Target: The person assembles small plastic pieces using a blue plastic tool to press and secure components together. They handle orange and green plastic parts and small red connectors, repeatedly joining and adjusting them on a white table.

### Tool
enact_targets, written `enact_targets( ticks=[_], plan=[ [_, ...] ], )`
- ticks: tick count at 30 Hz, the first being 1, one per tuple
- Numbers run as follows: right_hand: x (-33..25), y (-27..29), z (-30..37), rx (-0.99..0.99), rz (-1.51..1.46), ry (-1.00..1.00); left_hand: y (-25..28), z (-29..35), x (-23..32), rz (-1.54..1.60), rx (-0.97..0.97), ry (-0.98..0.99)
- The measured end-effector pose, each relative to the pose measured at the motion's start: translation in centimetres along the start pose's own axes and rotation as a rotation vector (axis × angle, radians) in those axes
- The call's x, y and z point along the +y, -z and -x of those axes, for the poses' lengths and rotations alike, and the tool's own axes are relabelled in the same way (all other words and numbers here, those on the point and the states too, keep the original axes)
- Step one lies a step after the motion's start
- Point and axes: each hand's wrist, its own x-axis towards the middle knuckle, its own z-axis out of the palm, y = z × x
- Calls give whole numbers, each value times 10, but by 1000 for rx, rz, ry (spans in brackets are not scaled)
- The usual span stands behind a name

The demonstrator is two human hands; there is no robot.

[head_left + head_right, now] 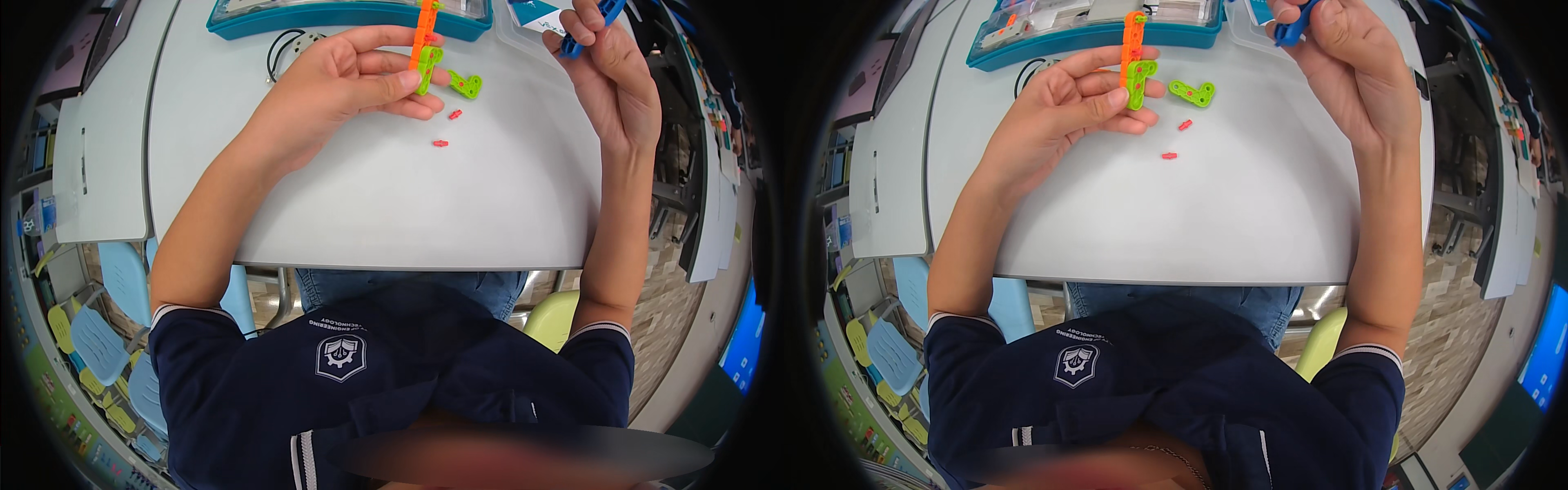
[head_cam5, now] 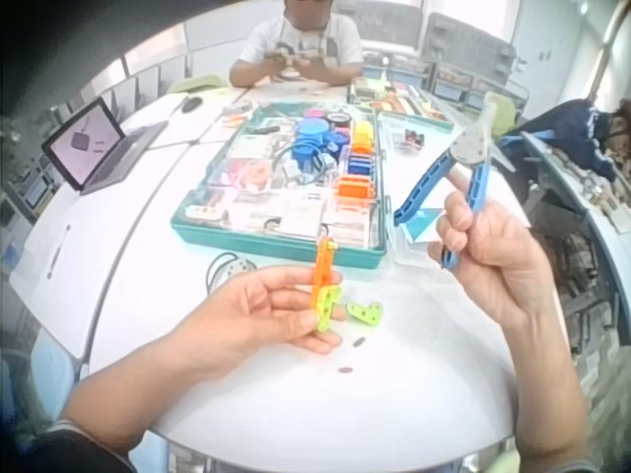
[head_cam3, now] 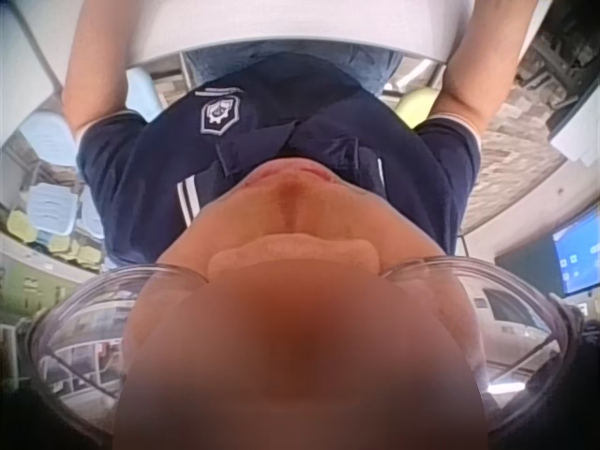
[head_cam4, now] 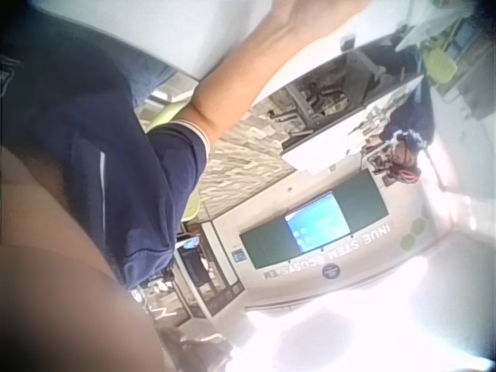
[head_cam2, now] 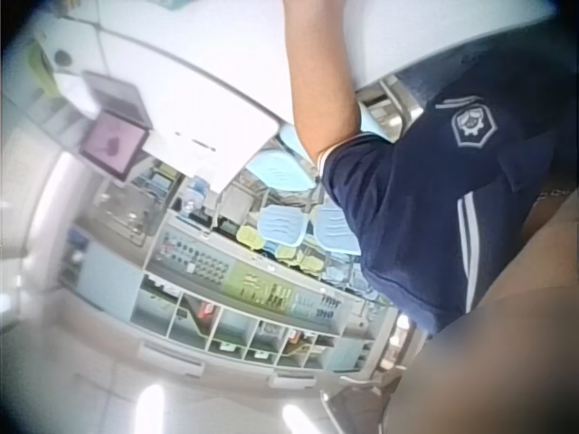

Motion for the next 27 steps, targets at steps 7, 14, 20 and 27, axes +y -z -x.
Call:
enact_targets(
  ticks=[7,14,20,27],
  plan=[
    [4,-3,-8,-54,-152,-69,2,-4,1,-12,4,-25],
    [7,-13,3,154,-159,-108,1,-4,0,-18,10,-51],
    [19,-26,4,263,123,-112,2,-5,-3,35,-50,-92],
    [24,-38,4,321,314,-30,2,-4,-1,17,-24,-100]
  ],
)
